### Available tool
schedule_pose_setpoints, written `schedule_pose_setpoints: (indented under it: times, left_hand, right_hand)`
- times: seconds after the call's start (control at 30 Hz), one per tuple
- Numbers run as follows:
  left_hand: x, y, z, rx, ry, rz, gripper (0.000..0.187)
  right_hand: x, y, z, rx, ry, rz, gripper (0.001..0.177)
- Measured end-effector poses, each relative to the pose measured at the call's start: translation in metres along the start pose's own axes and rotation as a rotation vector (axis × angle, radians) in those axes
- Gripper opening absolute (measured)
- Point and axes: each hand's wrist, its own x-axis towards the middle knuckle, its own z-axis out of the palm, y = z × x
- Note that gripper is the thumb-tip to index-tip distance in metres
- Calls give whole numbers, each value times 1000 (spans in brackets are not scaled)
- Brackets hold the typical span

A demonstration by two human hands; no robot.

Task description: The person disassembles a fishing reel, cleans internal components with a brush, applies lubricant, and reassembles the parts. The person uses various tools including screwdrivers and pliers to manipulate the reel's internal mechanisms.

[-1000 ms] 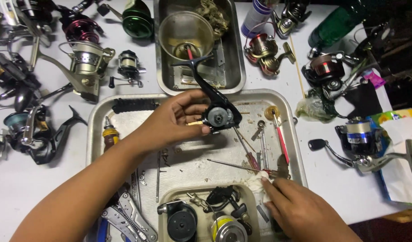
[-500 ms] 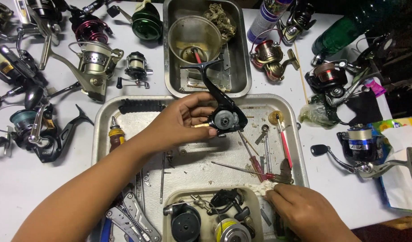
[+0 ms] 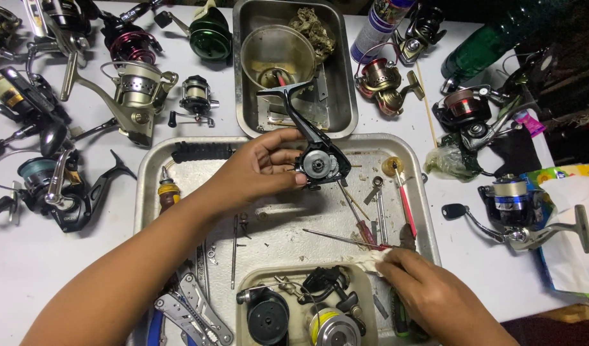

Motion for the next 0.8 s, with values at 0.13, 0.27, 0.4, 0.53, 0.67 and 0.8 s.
schedule_pose_setpoints:
  times: [0.13,0.27,0.4,0.53,0.67,0.8]
  left_hand:
    - [-2,2,2,10,11,4,86]
    - [-1,2,1,-10,9,-9,86]
    - [4,-6,-4,19,14,26,89]
    - [3,-6,-5,3,11,35,87]
    - [2,-6,-3,-4,3,31,88]
    - [2,-6,-3,7,-18,55,87]
  right_hand:
    - [-6,-3,2,-93,64,-18,38]
    - [10,-17,-10,-164,174,-107,22]
    - [15,-21,-11,-131,209,-104,18]
    - [14,-22,-16,-23,137,-113,32]
    - [17,-33,-29,120,59,-35,42]
    - [-3,-14,-5,28,83,7,36]
